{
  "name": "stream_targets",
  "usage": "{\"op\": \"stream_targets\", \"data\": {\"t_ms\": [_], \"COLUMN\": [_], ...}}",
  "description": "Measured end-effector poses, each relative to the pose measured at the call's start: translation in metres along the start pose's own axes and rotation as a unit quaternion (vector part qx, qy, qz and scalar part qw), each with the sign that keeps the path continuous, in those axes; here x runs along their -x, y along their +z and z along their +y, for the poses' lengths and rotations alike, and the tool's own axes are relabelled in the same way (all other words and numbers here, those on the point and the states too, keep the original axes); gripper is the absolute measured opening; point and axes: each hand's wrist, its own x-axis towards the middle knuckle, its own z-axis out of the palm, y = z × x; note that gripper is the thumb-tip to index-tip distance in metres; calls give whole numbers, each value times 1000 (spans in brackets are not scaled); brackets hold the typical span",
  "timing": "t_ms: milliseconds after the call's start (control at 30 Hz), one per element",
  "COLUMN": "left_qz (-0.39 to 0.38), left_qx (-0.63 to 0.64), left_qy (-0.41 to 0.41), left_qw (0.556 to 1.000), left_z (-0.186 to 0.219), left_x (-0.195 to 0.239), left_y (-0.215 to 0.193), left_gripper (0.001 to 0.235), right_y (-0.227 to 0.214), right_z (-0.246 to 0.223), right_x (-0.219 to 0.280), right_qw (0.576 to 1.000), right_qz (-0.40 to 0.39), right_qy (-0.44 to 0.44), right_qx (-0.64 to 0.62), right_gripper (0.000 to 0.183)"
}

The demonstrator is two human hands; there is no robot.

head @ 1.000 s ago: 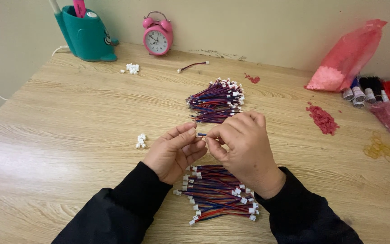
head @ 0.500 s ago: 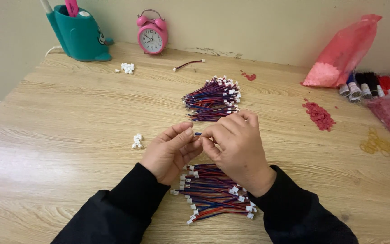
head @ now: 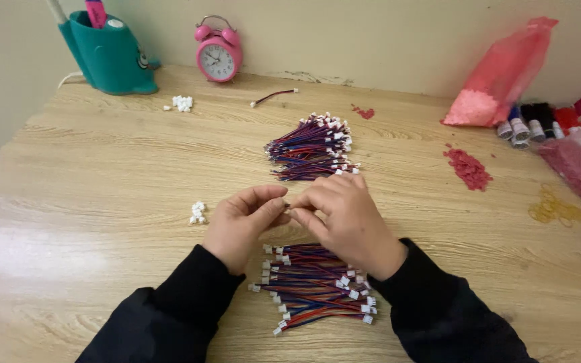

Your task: Attaching small plastic connectors to the ends of pre-cut wire bundles

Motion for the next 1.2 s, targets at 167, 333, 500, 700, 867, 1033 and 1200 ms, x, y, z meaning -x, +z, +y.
{"op": "stream_targets", "data": {"t_ms": [167,333,500,700,867,1033,1200], "left_qz": [-24,-32,-57,-140,-145,-143,-95], "left_qx": [-241,-361,-414,-519,-518,-517,-410], "left_qy": [58,34,49,259,264,237,220], "left_qw": [969,931,907,802,800,810,880], "left_z": [-2,14,20,-5,-2,-1,11], "left_x": [-4,6,14,13,15,12,11], "left_y": [-18,-10,4,2,6,5,3], "left_gripper": [23,28,27,17,14,14,15], "right_y": [-20,-14,10,13,9,21,-10], "right_z": [48,92,124,114,107,118,89], "right_x": [-3,2,0,-14,-12,-7,-21], "right_qw": [985,973,964,957,943,966,952], "right_qz": [-7,24,-7,-56,-126,-80,-77], "right_qy": [145,226,251,269,288,197,290], "right_qx": [-88,43,85,90,109,150,69], "right_gripper": [10,12,17,16,27,19,18]}}
